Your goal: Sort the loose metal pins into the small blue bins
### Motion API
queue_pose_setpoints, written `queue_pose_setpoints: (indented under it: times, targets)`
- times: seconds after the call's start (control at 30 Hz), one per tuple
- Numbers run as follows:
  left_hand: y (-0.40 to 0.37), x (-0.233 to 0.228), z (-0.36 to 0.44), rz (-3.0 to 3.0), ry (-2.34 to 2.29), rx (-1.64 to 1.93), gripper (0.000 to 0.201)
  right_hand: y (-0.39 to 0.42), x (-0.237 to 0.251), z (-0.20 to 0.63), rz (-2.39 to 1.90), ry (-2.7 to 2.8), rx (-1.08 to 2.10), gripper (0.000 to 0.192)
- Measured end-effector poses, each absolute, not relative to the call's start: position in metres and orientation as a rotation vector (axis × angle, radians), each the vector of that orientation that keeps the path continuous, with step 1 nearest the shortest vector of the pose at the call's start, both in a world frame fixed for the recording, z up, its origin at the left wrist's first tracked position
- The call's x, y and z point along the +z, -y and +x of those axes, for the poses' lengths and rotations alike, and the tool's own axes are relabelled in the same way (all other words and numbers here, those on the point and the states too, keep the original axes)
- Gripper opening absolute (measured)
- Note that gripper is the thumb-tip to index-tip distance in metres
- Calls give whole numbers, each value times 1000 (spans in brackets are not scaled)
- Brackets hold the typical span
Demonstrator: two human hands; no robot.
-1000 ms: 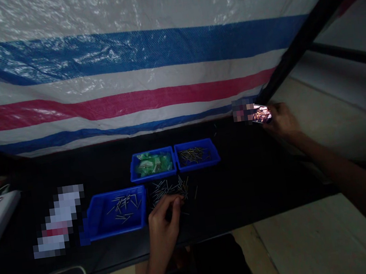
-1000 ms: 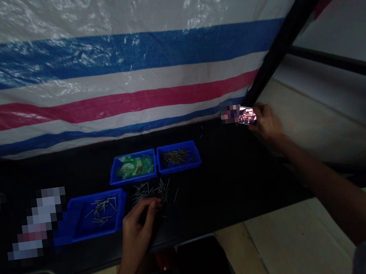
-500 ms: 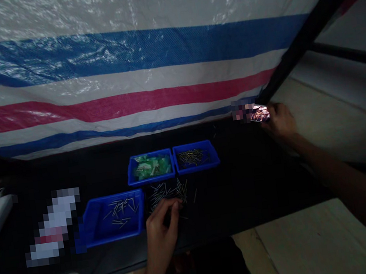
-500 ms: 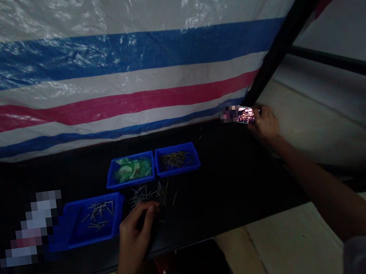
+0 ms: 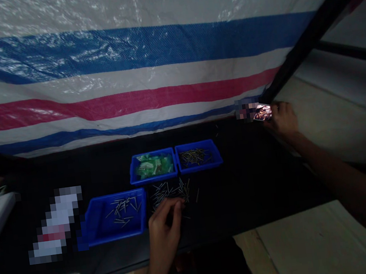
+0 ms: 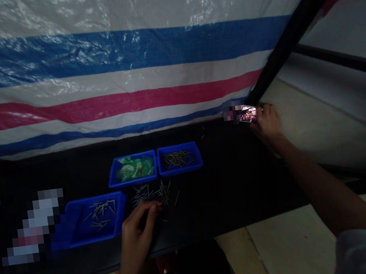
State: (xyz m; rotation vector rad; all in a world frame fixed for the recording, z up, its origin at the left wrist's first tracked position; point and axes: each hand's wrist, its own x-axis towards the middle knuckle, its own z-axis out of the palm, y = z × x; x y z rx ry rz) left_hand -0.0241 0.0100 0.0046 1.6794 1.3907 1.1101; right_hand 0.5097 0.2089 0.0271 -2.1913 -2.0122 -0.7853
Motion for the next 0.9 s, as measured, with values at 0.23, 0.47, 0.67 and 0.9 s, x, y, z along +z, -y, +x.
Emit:
queue_pose_setpoints:
  times: [0.23,0.47,0.67,0.9]
  targets:
    - [-10,6,-24,1661,-1377,1108,24,-207,28,506,-2216,1980,-792,56]
    - [-10,7,-24,1650,-1374,1117,27,-210,28,499,-2249,1937,-787,54]
    - [-10,6,-23,1654,-1381,1126,24,-208,24,495,-2248,1932,-882,63]
    - [-9,7,-24,1660,-1365,1112,23,-206,22,496,-2231,1916,-819,68]
